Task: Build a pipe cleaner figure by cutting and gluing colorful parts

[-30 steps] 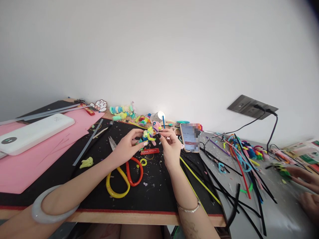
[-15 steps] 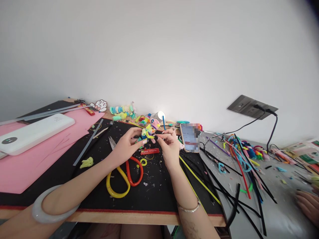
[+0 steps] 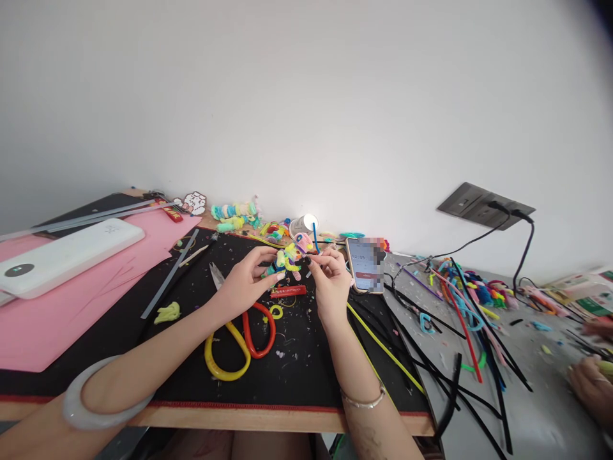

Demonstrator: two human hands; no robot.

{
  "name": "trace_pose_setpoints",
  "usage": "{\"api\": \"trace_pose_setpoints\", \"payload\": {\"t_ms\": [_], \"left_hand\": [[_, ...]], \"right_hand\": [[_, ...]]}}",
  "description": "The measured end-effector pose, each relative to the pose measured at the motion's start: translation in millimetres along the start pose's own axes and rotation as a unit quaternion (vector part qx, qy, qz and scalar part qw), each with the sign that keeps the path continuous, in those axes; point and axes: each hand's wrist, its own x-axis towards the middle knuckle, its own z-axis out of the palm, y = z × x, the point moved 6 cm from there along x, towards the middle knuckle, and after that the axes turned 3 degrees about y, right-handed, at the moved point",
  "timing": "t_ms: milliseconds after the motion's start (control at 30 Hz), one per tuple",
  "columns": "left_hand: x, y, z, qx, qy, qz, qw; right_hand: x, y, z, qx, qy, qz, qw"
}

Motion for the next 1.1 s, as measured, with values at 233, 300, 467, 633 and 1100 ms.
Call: {"api": "trace_pose_setpoints", "payload": {"t_ms": [233,300,467,633,1100], "left_hand": [[-0.3,0.6,-0.8,0.032,0.003,-0.001,0.999],[-0.2,0.1,-1.1,0.031,0.005,0.001,1.000],[0.3,-1.8,-1.3,0.019,0.007,0.002,1.000],[0.1,-0.5,-0.6,0.023,0.005,-0.002,1.000],[0.3,-0.8,-0.6,0.027,0.001,0.001,1.000]], "right_hand": [[-0.1,-1.8,3.1,0.007,-0.012,-0.005,1.000],[0.0,-1.8,4.0,0.013,-0.017,-0.002,1.000],[-0.2,1.4,4.2,0.014,-0.023,0.004,1.000],[0.1,3.7,3.4,0.013,-0.020,0.009,1.000],[1.3,5.3,3.3,0.025,-0.011,0.019,0.999]]}}
